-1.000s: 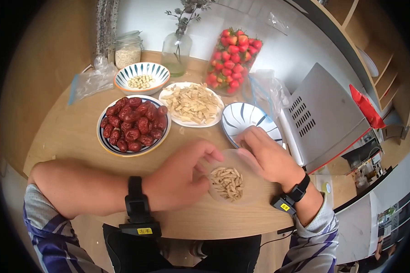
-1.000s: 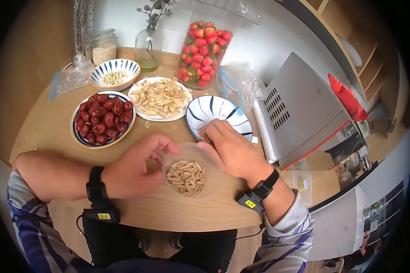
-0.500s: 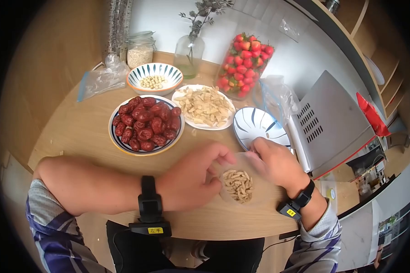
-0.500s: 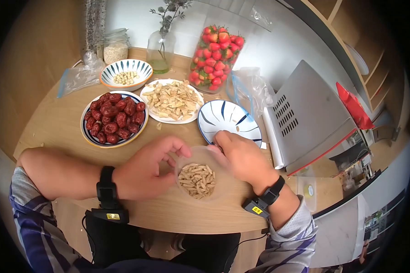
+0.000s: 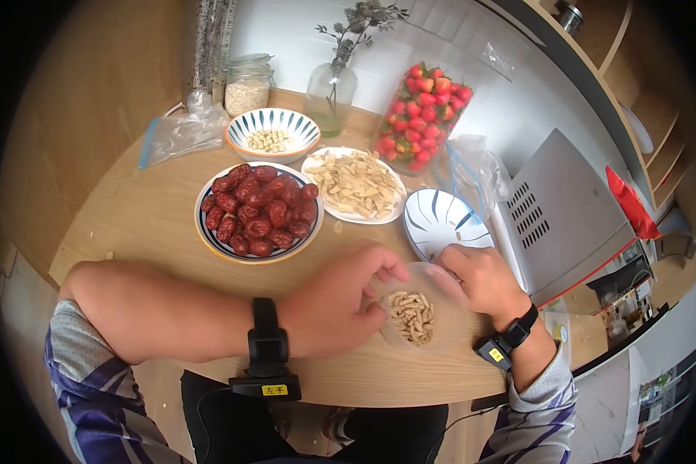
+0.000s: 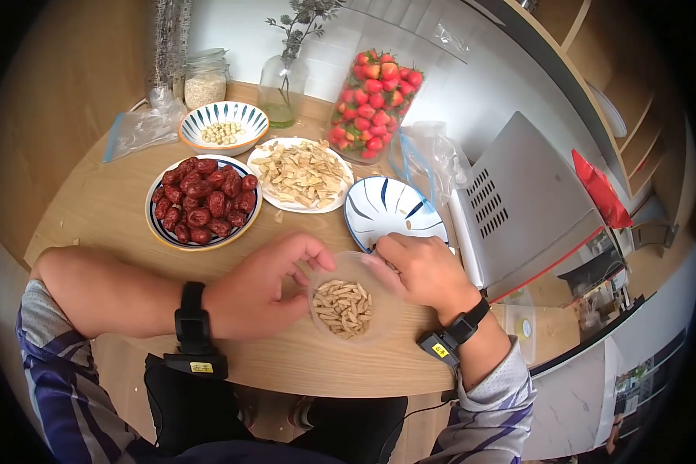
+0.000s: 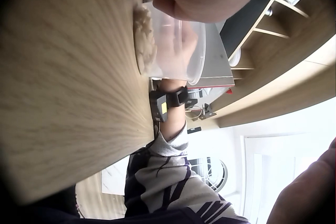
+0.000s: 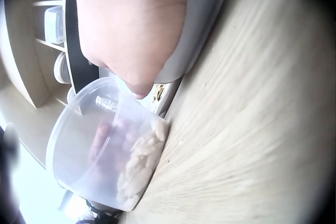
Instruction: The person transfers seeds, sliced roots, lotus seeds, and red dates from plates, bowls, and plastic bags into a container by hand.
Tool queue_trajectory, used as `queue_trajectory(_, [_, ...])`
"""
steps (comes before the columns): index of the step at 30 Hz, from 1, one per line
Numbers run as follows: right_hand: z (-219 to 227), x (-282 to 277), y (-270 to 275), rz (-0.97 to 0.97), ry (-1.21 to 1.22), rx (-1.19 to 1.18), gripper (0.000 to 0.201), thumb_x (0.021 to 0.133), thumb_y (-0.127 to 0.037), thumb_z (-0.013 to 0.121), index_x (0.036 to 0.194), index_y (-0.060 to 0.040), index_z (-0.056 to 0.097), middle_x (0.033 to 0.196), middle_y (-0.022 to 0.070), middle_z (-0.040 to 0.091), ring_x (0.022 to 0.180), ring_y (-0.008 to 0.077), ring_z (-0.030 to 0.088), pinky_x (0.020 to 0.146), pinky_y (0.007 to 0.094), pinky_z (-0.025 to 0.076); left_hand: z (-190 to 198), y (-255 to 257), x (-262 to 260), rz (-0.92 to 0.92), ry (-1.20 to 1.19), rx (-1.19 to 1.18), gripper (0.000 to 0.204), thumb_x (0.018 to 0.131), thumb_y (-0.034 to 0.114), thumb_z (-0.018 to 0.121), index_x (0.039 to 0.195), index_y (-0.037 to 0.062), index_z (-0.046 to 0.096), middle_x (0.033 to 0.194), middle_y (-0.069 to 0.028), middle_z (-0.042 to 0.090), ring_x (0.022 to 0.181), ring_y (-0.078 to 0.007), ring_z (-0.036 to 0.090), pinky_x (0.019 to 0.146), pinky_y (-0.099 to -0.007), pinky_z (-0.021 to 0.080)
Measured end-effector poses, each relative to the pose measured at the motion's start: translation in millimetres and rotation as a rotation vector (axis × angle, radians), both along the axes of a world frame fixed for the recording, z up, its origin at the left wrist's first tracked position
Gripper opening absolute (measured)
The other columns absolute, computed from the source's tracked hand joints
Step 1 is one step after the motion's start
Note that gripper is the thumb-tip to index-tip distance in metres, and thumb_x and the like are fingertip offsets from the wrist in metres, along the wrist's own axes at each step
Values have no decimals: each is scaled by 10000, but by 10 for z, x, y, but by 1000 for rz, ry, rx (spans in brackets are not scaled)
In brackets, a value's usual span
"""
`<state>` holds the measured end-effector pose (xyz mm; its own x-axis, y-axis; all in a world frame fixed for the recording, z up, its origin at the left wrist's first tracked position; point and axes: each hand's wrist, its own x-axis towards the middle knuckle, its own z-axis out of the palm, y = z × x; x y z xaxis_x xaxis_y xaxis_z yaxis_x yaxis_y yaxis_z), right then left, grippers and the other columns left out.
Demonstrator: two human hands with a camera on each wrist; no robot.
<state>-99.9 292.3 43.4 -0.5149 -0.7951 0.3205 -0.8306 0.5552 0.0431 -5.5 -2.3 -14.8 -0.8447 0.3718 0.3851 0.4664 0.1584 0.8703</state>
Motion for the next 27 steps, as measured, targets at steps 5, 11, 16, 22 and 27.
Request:
queue_trajectory(5, [-14, -34, 47, 12, -220, -170, 375, 1088, -290, 813, 856, -40, 656, 790, 164, 695, 701, 417, 686, 640, 496, 535, -9, 5, -15, -9, 2, 1, 481, 965, -64, 691, 1421, 62, 610, 1420, -90, 649, 1229, -205, 683, 1026, -372, 596])
queue_trajectory(11, [-43, -87, 99, -41, -268, -332, 386, 1144, -249, 770, 857, -36, 626, 711, 89, 645, 629, 256, 629, 594, 417, 474, -28, 9, -36, -18, 32, 2, 493, 957, -75, 694, 1425, 57, 616, 1431, -91, 654, 1305, -202, 675, 1066, -375, 584])
queue_trajectory(16, [15, -90, 72, -27, -568, -890, 372, 1228, -252, 672, 913, -71, 594, 702, -55, 562, 674, 24, 517, 575, 278, 408, 1, -6, -33, -32, 18, -29, 489, 956, -71, 700, 1422, 59, 626, 1430, -87, 660, 1326, -199, 670, 1066, -369, 583])
queue_trajectory(22, [78, 372, -351, 164, -635, -834, 245, 1222, -220, 667, 1044, -51, 659, 842, -22, 651, 750, 67, 565, 673, 286, 473, 6, 5, -13, -34, -47, -22, 514, 951, -55, 710, 1443, 64, 622, 1410, -84, 676, 1241, -194, 687, 992, -355, 585])
queue_trajectory(27, [45, 395, -324, 204, -646, -631, 217, 1209, -194, 665, 1093, -12, 684, 864, 31, 686, 795, 125, 633, 732, 318, 522, -32, -10, -44, -40, 19, -17, 533, 950, -27, 710, 1465, 72, 614, 1410, -94, 698, 1089, -210, 717, 850, -350, 584])
